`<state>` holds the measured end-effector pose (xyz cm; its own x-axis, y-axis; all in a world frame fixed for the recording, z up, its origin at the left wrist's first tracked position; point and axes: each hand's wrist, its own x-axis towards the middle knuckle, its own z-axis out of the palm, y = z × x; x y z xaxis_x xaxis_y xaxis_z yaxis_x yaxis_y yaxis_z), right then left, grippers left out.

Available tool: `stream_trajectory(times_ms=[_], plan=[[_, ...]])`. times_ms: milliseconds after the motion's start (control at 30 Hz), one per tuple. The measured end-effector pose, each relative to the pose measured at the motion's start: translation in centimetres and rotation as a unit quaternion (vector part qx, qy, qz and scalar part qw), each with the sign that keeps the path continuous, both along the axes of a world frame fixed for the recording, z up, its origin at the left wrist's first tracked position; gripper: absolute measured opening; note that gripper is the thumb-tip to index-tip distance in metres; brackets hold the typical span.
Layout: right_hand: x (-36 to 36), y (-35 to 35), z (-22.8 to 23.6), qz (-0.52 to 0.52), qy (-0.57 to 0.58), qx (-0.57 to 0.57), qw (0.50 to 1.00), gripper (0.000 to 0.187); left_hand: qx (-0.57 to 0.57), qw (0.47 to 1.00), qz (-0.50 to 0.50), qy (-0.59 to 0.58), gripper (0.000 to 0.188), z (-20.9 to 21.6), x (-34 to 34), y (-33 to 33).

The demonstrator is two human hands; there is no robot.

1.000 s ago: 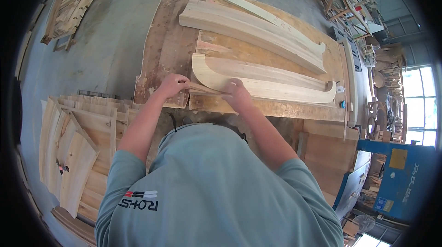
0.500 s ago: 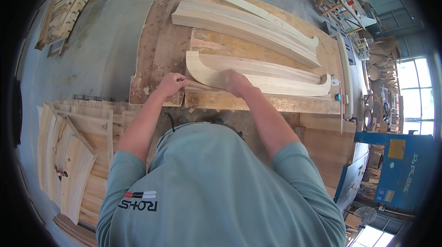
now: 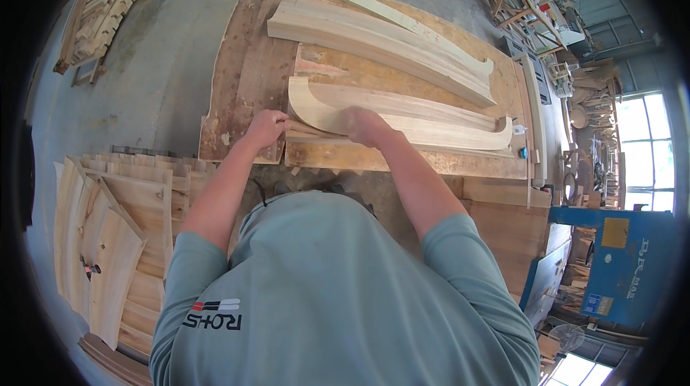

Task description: The person sands small curved wood pieces using a band saw and then holds the pieces against larger curved wood components on a workbench to verify their fit.

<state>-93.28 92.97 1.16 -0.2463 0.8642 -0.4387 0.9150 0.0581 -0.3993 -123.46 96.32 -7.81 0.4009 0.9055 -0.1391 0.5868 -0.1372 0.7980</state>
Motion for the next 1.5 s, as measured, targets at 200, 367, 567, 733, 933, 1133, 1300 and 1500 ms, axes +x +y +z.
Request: stream_trajectory(times_ms=[200, 367, 567, 733, 933, 1133, 1300, 1500], plan=[[-0.5, 0.1, 1.0, -0.017, 0.003, -0.012, 1.000, 0.060, 0.028, 1.000, 0.010, 0.005, 0.030, -0.3, 0.2, -0.1], [0.6, 0.0, -0.6, -0.002, 0.005, 0.017, 1.000, 0.060, -0.003, 1.000, 0.011, 0.004, 0.030, 1.2, 0.5, -0.4], [0.4, 0.1, -0.6, 0.009, -0.006, 0.026, 1.000, 0.060, -0.041, 0.999, 0.002, -0.003, 0.030, 1.6, 0.4, -0.1], [0.0, 0.2, 0.0, -0.007, -0.002, 0.000, 1.000, 0.061, -0.025, 1.000, -0.013, -0.007, 0.034, 0.6, 0.5, 0.1], [0.2, -0.1, -0.4, -0.008, 0.000, 0.015, 1.000, 0.061, -0.053, 0.998, -0.013, -0.032, 0.036, 0.1, 0.6, 0.2], [0.4, 0.1, -0.7, 0.002, 0.006, 0.017, 1.000, 0.062, -0.011, 1.000, 0.008, -0.022, 0.035, -0.2, 1.0, -0.3], [0.5, -0.1, -0.6, 0.001, 0.005, 0.003, 1.000, 0.069, -0.024, 0.999, 0.023, -0.031, 0.035, 0.3, 1.2, -0.9], [0.0, -0.1, -0.5, -0.033, 0.000, 0.002, 0.999, 0.072, -0.036, 0.998, 0.032, -0.033, 0.034, 0.2, 1.2, -0.7]])
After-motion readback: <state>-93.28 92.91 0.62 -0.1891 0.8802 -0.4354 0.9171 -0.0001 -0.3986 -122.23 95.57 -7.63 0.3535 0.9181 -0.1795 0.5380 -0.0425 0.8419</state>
